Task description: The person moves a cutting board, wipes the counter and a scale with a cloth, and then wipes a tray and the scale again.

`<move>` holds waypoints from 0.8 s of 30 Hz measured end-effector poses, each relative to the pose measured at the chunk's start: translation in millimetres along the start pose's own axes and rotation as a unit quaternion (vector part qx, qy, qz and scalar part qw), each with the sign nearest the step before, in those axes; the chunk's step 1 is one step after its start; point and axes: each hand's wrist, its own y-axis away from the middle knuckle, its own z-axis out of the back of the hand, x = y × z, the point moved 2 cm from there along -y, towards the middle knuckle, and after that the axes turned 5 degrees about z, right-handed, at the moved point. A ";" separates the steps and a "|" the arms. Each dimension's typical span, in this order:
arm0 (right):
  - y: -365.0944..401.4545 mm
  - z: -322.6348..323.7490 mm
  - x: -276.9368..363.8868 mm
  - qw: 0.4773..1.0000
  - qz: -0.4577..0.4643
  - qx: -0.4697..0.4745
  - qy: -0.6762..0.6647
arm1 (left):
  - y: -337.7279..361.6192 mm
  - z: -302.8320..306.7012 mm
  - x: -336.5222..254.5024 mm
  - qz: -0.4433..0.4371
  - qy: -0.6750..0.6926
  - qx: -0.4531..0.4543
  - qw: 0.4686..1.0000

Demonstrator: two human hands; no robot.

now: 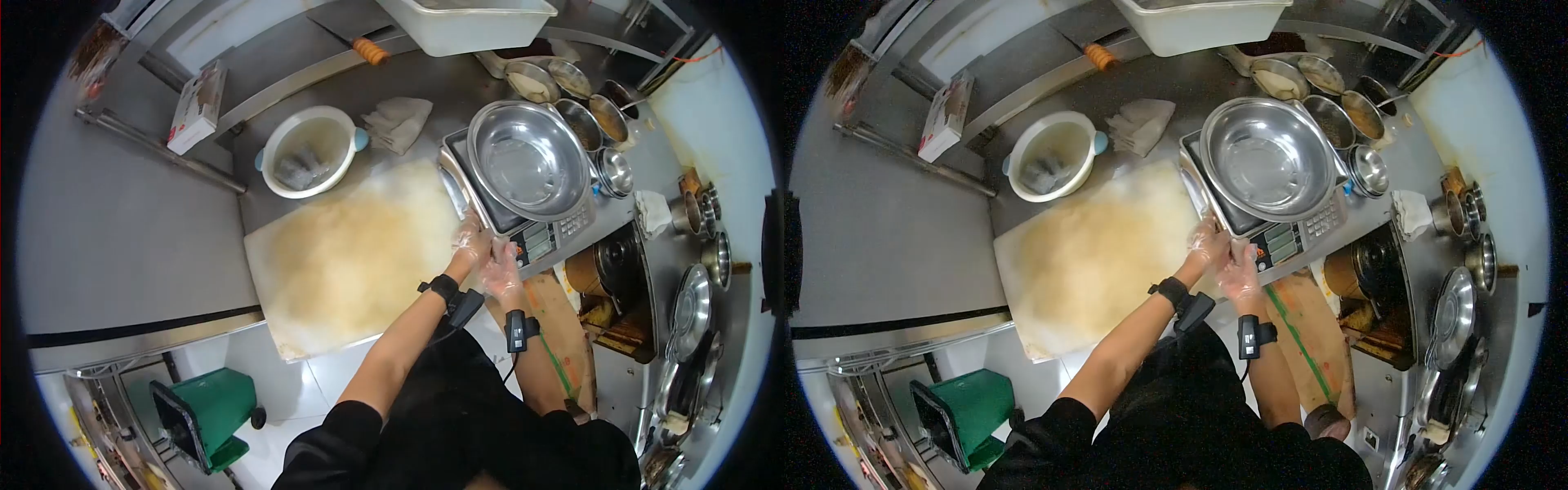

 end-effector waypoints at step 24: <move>2.4 4.7 -26.4 0.670 0.219 0.107 0.701 | 287.0 400.1 223.6 0.416 -0.157 -0.357 0.821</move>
